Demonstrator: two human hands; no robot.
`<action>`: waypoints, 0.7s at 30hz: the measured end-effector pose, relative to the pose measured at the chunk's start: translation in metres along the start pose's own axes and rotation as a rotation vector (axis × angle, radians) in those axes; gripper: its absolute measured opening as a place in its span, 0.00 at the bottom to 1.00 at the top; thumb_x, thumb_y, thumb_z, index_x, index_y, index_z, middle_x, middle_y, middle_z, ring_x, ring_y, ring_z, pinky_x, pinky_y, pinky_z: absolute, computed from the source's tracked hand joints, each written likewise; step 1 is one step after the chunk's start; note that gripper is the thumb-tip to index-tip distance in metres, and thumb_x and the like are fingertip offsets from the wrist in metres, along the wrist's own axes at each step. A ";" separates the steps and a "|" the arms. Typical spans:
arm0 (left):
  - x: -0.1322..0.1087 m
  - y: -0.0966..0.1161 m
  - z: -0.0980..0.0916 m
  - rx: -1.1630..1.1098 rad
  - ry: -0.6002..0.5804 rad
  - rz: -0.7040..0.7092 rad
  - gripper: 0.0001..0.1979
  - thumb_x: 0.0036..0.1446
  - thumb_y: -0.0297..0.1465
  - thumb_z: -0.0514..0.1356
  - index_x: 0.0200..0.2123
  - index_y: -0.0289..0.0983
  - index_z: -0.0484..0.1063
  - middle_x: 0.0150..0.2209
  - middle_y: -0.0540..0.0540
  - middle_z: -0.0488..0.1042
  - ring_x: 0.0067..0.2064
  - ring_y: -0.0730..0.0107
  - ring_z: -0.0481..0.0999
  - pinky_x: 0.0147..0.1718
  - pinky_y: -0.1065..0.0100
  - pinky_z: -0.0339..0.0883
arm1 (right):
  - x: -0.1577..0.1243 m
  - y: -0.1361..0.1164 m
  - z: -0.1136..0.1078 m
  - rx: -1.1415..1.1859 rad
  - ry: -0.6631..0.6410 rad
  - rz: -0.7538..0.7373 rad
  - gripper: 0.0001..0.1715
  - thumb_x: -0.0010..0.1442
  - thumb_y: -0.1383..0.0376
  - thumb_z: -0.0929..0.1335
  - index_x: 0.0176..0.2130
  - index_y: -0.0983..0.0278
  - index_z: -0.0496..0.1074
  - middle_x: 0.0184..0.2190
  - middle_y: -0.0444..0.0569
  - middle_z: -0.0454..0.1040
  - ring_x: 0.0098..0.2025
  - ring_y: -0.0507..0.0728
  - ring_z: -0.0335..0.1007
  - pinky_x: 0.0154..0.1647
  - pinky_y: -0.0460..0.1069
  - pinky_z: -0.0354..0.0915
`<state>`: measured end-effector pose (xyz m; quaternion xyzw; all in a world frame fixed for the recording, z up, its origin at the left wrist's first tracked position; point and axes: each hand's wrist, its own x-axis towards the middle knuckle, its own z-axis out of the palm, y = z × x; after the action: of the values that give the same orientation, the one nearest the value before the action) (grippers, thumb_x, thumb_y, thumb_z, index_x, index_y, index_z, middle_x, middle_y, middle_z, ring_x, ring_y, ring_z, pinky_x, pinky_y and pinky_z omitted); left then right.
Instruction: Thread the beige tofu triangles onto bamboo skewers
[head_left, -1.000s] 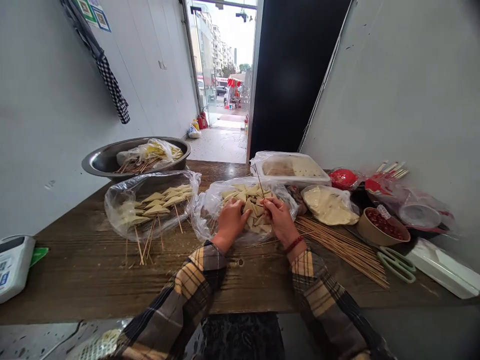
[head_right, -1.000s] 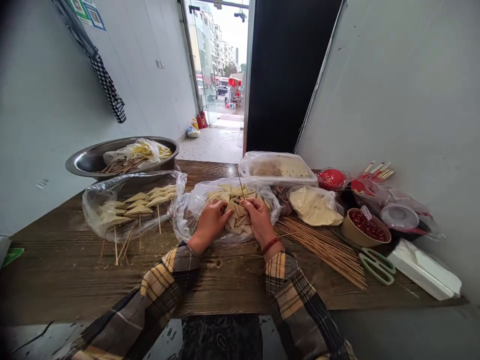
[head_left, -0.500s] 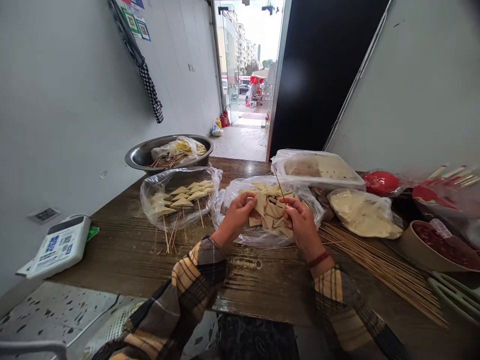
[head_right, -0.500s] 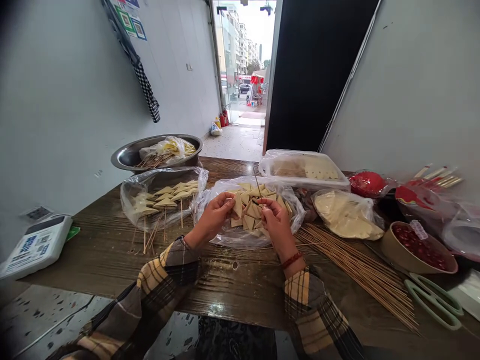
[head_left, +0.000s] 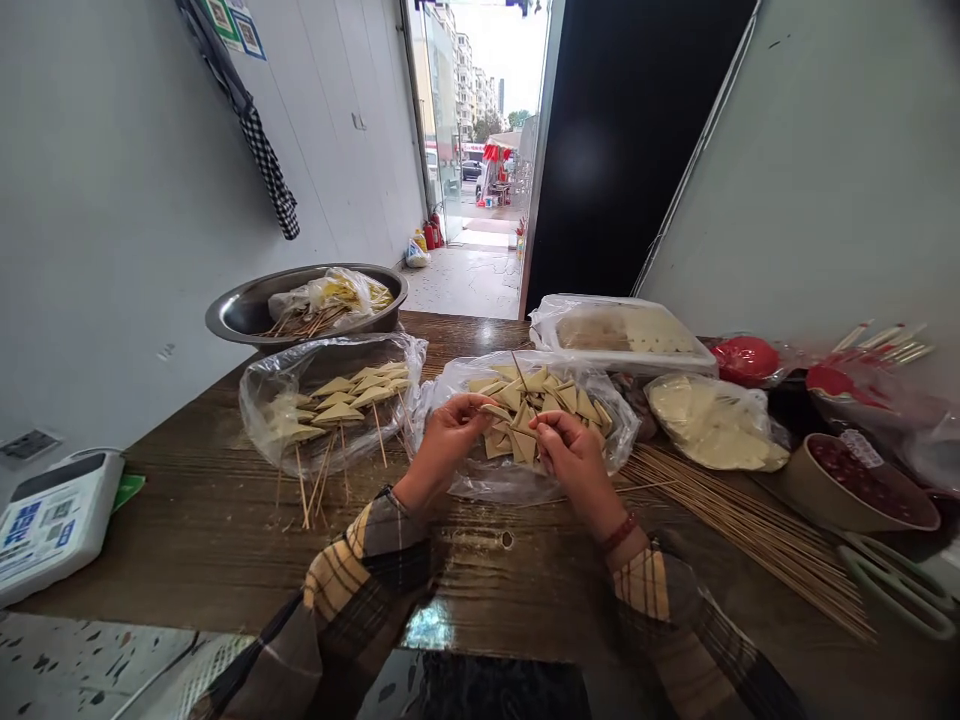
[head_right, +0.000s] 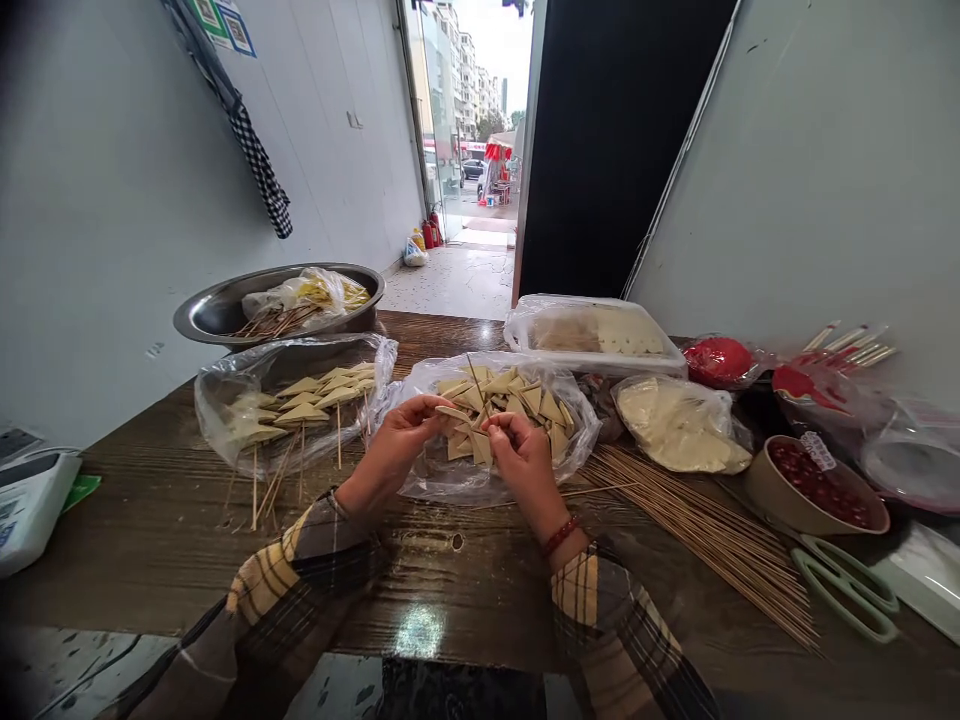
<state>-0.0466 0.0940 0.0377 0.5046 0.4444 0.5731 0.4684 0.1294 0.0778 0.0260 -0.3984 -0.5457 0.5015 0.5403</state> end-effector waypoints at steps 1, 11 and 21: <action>0.000 0.000 -0.001 0.029 0.024 0.009 0.13 0.44 0.35 0.68 0.34 0.35 0.76 0.31 0.49 0.75 0.33 0.73 0.70 0.34 0.72 0.63 | 0.001 0.001 0.000 -0.016 0.007 -0.005 0.12 0.57 0.57 0.66 0.34 0.64 0.71 0.18 0.37 0.59 0.18 0.47 0.51 0.17 0.43 0.49; 0.003 -0.002 -0.004 0.144 0.224 0.137 0.12 0.45 0.36 0.67 0.34 0.38 0.78 0.26 0.53 0.66 0.28 0.76 0.62 0.28 0.74 0.56 | 0.000 0.002 0.005 0.017 0.057 -0.043 0.14 0.58 0.60 0.63 0.42 0.63 0.70 0.20 0.36 0.56 0.18 0.47 0.48 0.17 0.43 0.47; 0.000 0.007 0.000 -0.008 0.125 0.009 0.14 0.49 0.37 0.65 0.38 0.36 0.74 0.25 0.52 0.73 0.25 0.76 0.71 0.32 0.72 0.64 | -0.002 -0.002 0.009 -0.071 0.068 -0.091 0.13 0.59 0.63 0.62 0.43 0.64 0.69 0.22 0.38 0.58 0.21 0.48 0.51 0.20 0.43 0.51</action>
<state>-0.0471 0.0928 0.0450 0.4677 0.4683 0.6074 0.4393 0.1208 0.0747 0.0279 -0.4089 -0.5618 0.4431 0.5664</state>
